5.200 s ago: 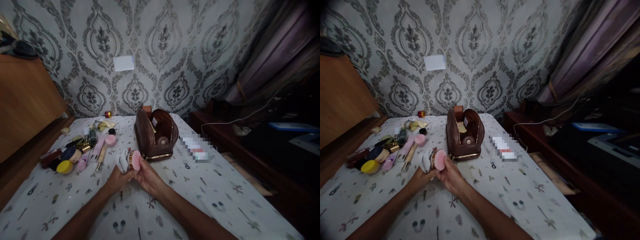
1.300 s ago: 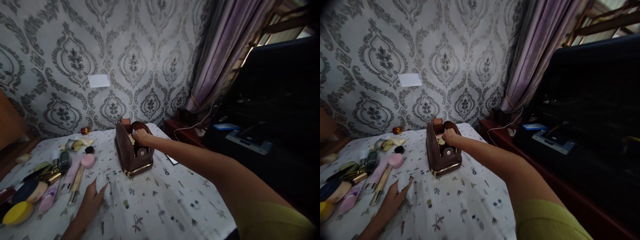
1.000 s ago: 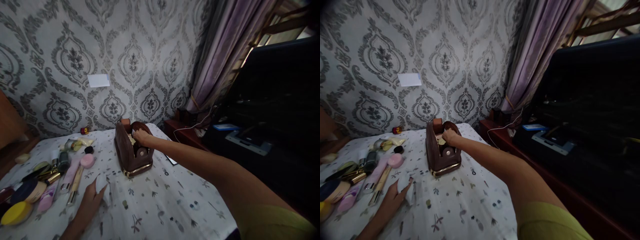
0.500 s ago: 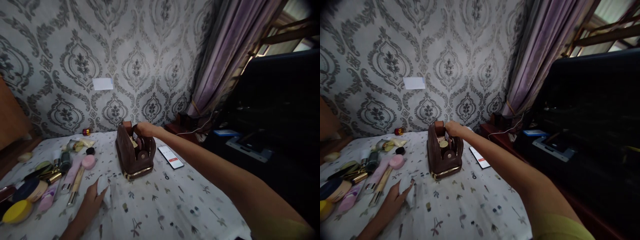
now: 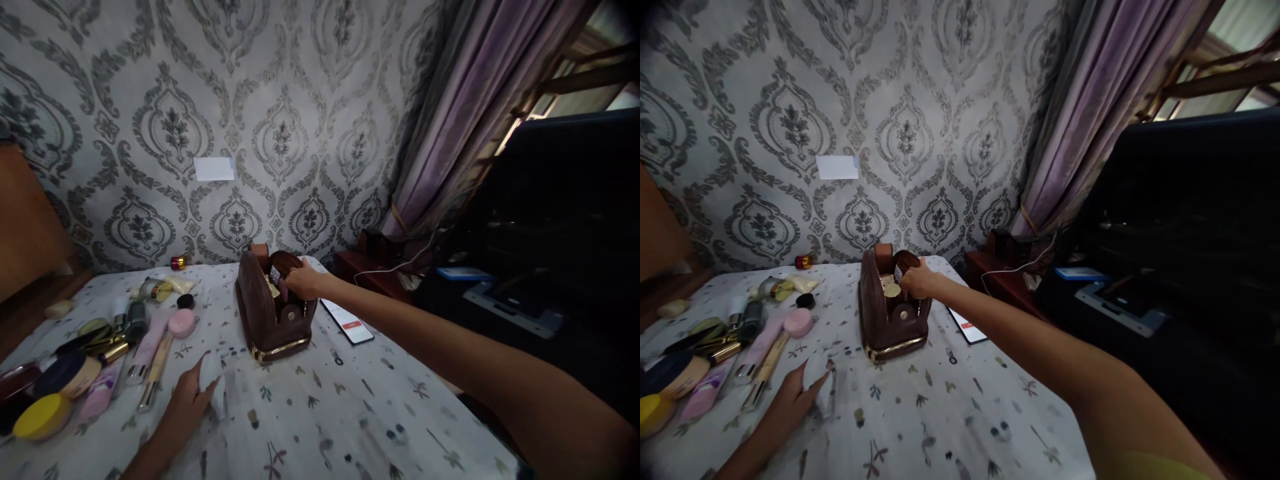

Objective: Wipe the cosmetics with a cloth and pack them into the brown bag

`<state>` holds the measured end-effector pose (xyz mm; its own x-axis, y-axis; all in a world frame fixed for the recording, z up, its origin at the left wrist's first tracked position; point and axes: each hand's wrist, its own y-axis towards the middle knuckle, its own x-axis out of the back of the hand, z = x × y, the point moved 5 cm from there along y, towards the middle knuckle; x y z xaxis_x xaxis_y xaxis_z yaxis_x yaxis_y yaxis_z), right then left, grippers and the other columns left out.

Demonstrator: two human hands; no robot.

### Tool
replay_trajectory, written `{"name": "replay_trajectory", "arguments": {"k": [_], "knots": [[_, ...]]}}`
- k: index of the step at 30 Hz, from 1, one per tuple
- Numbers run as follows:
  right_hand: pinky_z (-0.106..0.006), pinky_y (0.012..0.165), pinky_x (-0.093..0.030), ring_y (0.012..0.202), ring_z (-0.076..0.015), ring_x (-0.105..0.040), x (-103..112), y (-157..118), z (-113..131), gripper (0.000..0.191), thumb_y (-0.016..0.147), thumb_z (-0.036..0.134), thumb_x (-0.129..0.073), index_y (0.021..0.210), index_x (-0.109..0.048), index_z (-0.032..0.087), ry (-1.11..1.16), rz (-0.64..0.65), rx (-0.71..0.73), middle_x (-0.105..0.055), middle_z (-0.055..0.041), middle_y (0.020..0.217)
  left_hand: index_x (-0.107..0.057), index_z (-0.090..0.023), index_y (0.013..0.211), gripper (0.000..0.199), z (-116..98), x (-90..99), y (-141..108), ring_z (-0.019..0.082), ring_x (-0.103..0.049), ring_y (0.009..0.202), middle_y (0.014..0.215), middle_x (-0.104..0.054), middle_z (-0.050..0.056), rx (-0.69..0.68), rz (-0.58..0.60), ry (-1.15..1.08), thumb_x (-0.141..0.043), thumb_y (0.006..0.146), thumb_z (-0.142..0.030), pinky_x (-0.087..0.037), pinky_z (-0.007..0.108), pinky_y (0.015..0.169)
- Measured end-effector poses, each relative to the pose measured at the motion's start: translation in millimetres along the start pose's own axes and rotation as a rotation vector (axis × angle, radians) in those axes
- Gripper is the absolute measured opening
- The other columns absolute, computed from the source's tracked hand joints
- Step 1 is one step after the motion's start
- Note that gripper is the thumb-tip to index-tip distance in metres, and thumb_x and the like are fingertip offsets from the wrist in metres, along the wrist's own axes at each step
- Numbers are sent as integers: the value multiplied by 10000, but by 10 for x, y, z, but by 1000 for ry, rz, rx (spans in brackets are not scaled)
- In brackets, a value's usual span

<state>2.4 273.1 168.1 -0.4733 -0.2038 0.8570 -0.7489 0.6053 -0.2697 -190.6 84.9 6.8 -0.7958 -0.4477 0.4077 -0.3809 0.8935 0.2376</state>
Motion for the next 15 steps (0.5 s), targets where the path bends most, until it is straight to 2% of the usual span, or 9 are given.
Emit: {"name": "replay_trajectory", "arguments": {"k": [10, 15], "knots": [[-504, 963, -358, 1068, -307, -649, 19, -45, 62, 291, 819, 96, -611, 1083, -701, 175, 59, 10, -18, -729, -142, 1035, -702, -164, 931, 464, -102, -1, 14, 327, -665, 1004, 949, -746, 114, -10, 37, 2, -624, 738, -579, -490, 480, 982], [-502, 996, -341, 1068, -297, -639, 79, -117, -28, 229, 816, 81, -600, 998, -721, 149, 116, -77, -31, -731, -144, 1003, -710, -195, 887, 418, -184, -13, 14, 327, -656, 1058, 891, -757, 94, -37, 90, 9, -589, 757, -574, -447, 471, 1044]]}}
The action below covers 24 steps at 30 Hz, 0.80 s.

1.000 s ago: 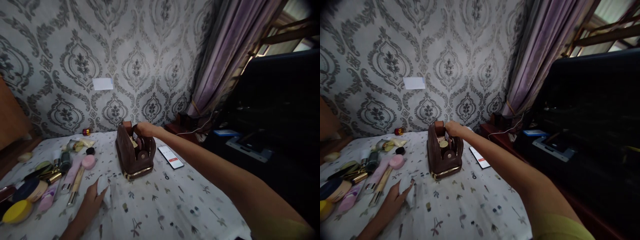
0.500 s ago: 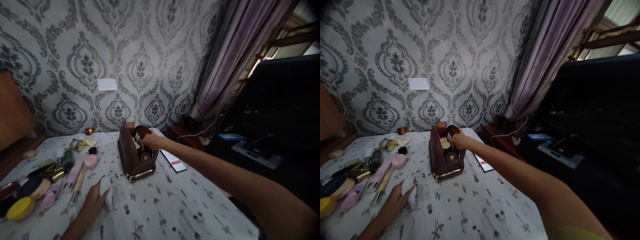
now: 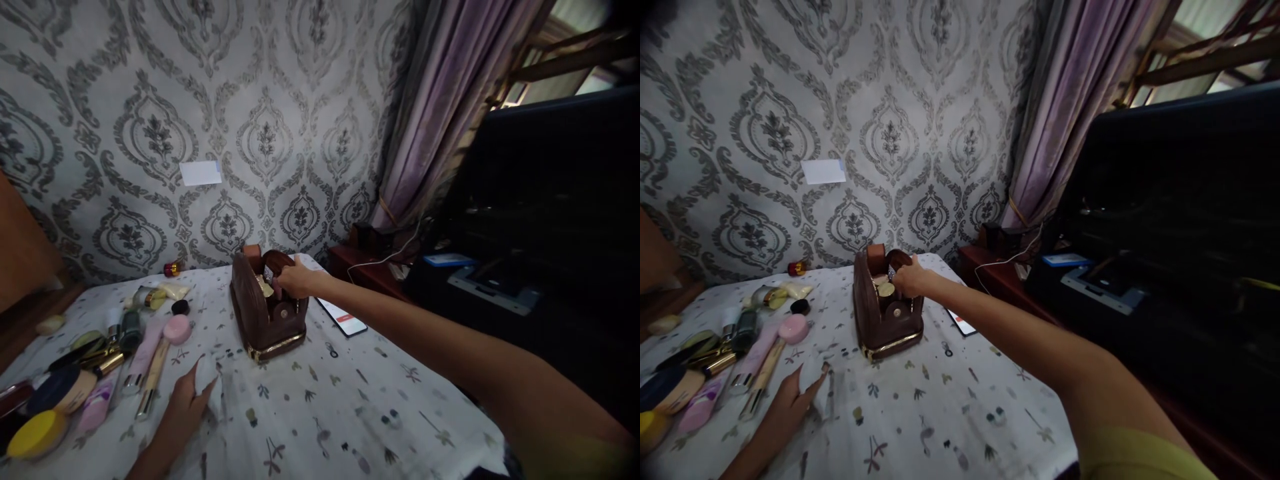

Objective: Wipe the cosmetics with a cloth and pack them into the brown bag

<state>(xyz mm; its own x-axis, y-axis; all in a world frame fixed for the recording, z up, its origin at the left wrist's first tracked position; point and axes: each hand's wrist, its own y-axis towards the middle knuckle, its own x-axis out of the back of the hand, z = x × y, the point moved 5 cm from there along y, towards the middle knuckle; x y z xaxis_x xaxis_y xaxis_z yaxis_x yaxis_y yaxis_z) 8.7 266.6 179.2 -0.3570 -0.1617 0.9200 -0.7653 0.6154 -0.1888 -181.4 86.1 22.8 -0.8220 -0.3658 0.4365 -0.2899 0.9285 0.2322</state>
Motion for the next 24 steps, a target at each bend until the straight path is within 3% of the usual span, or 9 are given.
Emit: {"name": "replay_trajectory", "arguments": {"k": [3, 6, 8, 11, 13, 16, 21, 24], "knots": [[-500, 1015, -329, 1102, -298, -609, 116, -122, -37, 211, 862, 95, -539, 995, -701, 124, 30, -123, -51, -701, -168, 1081, -709, -204, 873, 445, -29, 2, 7, 326, -664, 1044, 930, -759, 90, 12, 6, 15, -570, 749, -608, -462, 458, 1032], [-451, 992, -349, 1078, -271, -602, 187, -333, 136, 235, 913, 113, -463, 1047, -654, 139, 84, -319, -96, -687, -146, 1092, -707, -185, 896, 496, -32, 13, 18, 338, -659, 1051, 976, -756, 108, 25, -17, 22, -582, 731, -636, -452, 473, 1039], [-366, 885, -402, 924, -220, -625, 177, -518, 445, 213, 933, 129, -435, 1002, -636, 147, 210, -554, 18, -705, -107, 958, -707, -172, 903, 521, -23, 9, 29, 342, -662, 1043, 977, -756, 120, 24, -10, 13, -585, 727, -647, -456, 480, 1032], [-300, 668, -404, 698, -172, -581, -45, -749, 1070, 219, 932, 156, -421, 1041, -610, 146, 302, -740, 331, -676, -37, 736, -703, -171, 877, 540, 10, 10, 47, 337, -676, 1009, 978, -757, 124, 25, -5, -3, -565, 735, -673, -495, 475, 986], [-299, 606, -389, 679, -174, -572, -251, -807, 1416, 178, 925, 226, -452, 991, -609, 177, 323, -770, 444, -667, -18, 700, -697, -175, 847, 555, 38, 22, 59, 338, -683, 993, 956, -761, 119, 30, -21, -8, -568, 718, -700, -511, 470, 964], [-278, 572, -394, 684, -170, -589, -500, -735, 1704, 113, 871, 211, -510, 934, -603, 195, 417, -739, 416, -672, -8, 702, -694, -173, 825, 578, 68, 24, 70, 339, -685, 987, 932, -763, 116, 43, -23, -3, -581, 694, -724, -509, 466, 967], [-252, 765, -466, 819, -165, -649, -708, -513, 1879, 149, 921, 216, -494, 1024, -598, 188, 768, -669, 316, -715, -32, 909, -689, -145, 912, 601, 104, 11, 53, 333, -654, 1057, 1008, -746, 133, 74, -41, -31, -613, 700, -701, -445, 472, 1040], [-258, 769, -469, 833, -174, -643, -796, -399, 1921, 216, 904, 241, -538, 1110, -577, 190, 1000, -626, 206, -701, -34, 949, -687, -142, 911, 574, 112, 8, 42, 328, -665, 1011, 970, -746, 128, 84, -52, -53, -622, 711, -676, -473, 472, 1001]]}}
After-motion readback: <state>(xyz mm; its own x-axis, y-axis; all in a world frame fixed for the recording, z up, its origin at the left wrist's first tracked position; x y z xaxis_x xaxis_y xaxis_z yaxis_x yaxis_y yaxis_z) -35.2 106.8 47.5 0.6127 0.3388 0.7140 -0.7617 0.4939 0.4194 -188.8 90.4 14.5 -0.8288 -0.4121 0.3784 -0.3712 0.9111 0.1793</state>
